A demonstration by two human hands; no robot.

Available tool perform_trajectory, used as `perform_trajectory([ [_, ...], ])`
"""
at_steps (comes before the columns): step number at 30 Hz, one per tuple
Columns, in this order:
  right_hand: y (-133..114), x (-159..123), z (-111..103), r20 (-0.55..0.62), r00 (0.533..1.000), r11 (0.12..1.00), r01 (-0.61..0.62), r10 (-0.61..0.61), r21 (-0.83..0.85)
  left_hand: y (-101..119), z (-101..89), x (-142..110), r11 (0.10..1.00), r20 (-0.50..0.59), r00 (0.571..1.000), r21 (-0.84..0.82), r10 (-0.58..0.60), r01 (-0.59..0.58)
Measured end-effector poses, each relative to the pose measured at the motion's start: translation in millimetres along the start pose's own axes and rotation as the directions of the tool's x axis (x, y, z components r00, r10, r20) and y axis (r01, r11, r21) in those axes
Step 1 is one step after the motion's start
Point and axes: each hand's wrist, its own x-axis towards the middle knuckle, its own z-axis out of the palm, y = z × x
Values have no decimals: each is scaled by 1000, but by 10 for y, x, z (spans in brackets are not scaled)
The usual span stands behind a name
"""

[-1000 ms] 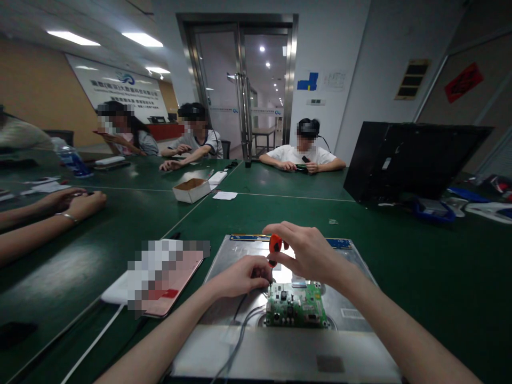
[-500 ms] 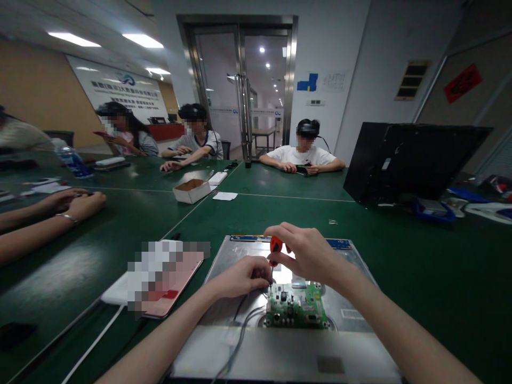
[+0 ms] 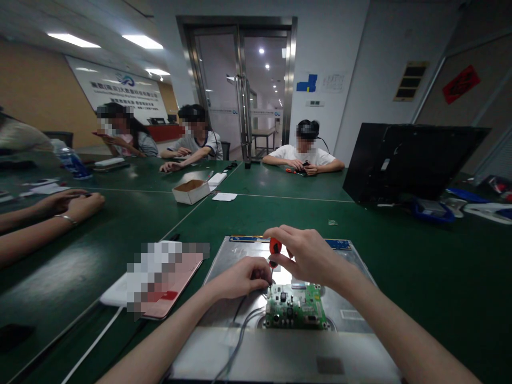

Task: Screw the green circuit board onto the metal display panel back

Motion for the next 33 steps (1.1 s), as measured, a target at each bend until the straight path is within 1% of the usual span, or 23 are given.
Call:
perform_trajectory([
  [3,15,7,13,5,1000,999,8,-8,-51,18,5,-6,1000,-12,1000,-15,-14,14],
  [5,5,3,3,14,1000,999,21,-21,-46,16,8,-5,1000,-20,1000,-13,-19,19],
  [10,-37,-19,-39,27,999,996,40,-42,74,-58,13,14,1000,-14,1000,-26,11,-11],
  [12,-34,-20,-33,31,999,995,29,-32,91,-82,14,19,999,2,1000,-30,23,-23],
  [17,5,0,16,13,1000,1000,-7,7,21,-38,7,0,1000,-8,1000,-7,14,-14],
  [22,0,4,8,27,1000,999,9,-8,-42,4,-4,-7,1000,-17,1000,1,14,-14],
  [27,-40,-21,-32,28,998,996,49,-51,76,-72,-4,18,1000,13,1000,-9,19,-19],
  [29,-45,-24,-30,39,998,993,41,-45,107,-87,-2,21,1000,16,1000,-10,16,-16],
  [33,-26,-10,7,24,1000,998,-7,6,62,-49,0,10,1000,3,1000,-10,12,-12],
])
